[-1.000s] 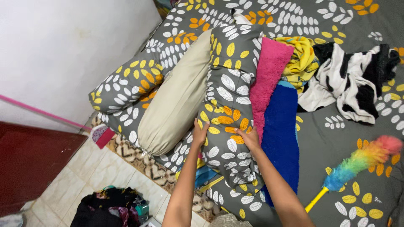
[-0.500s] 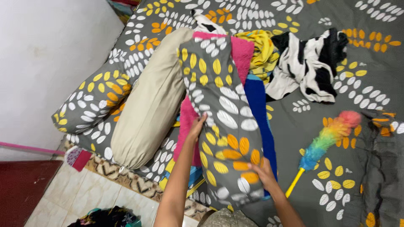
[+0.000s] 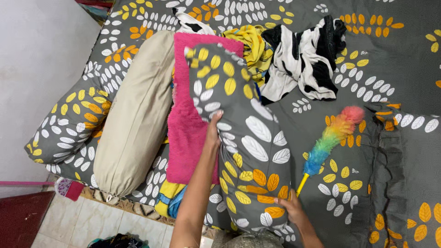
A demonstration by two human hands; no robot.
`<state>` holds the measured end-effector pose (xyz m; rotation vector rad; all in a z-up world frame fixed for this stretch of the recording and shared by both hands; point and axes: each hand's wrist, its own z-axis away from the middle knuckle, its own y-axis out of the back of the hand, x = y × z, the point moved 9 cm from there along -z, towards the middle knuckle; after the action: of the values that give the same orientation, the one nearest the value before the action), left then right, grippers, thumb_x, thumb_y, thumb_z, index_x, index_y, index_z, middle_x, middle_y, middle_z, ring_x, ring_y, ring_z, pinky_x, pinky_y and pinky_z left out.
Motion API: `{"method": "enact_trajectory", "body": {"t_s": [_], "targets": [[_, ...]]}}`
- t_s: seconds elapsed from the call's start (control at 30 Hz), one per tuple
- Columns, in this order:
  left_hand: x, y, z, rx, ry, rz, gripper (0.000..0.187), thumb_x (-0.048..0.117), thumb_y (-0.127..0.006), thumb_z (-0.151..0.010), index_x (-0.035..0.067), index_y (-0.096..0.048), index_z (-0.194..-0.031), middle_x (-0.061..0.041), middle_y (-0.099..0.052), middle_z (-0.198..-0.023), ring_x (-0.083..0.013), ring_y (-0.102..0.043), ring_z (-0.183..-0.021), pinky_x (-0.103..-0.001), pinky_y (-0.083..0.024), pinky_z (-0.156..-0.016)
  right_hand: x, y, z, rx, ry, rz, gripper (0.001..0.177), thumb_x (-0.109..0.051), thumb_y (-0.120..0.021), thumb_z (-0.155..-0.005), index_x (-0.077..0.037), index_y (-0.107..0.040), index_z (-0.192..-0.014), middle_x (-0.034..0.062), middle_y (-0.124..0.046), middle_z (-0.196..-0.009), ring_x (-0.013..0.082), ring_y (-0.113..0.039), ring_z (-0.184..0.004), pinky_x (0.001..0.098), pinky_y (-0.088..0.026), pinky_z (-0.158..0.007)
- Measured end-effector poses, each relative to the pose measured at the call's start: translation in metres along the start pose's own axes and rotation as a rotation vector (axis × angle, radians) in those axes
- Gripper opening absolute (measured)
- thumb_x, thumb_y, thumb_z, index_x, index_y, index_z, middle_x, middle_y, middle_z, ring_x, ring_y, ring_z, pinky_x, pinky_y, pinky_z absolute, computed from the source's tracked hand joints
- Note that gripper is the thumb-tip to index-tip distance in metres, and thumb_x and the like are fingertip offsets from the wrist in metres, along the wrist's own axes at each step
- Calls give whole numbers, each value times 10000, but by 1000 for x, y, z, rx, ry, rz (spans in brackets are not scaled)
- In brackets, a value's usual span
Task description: The person tidies a bed by arranging pillows and blankets. They use a rainbow-colored feather duster to dust the pillows and the bed surface. The person folds a yellow blanket with a Minion pattern and places it on the bed. They also arrange a pink towel and a blue towel on the bed.
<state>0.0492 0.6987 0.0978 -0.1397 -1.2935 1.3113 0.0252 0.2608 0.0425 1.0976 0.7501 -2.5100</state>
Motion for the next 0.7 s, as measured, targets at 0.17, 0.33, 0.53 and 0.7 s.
{"method": "enact_trajectory", "body": {"t_s": [0.17, 0.33, 0.53, 0.7], "targets": [[42, -56, 6, -17, -87, -39, 476, 239, -783, -860, 12, -657, -1260, -106, -723, -1184, -249, -688, -1081, -398, -542, -990, -1, -7, -10, -106, -58, -133, 725, -45, -738, -711, -49, -483, -1389, 134, -664, -1239, 289, -649, -1123, 482, -547, -943], [47, -15, 40, 314, -148, -445, 584, 243, -825, -763, 93, -600, -1281, -68, -705, -1179, -225, -670, -1049, -391, -529, -904, 17, -21, -13, -190, -221, -59, 723, -219, -783, -716, -29, -539, -1369, 140, -708, -1207, 279, -677, -1096, 429, -546, -936], [50, 48, 49, 657, -361, -1123, 779, 281, -891, -682, 1, -545, -1322, -196, -645, -1258, -324, -622, -1169, -419, -492, -1012, -17, -24, -66, -303, -163, 1008, 764, -400, -886, -755, -10, -535, -1310, 164, -719, -1096, 229, -712, -928, 385, -599, -810], [88, -14, 24, 526, -675, -1313, 875, 176, -789, -685, 45, -459, -1484, -241, -482, -1401, -426, -453, -1313, -487, -385, -1089, -73, -46, -161, -334, 81, 933, 630, -320, -816, -809, -82, -570, -1337, 99, -700, -1179, 178, -686, -892, 328, -563, -813]]}}
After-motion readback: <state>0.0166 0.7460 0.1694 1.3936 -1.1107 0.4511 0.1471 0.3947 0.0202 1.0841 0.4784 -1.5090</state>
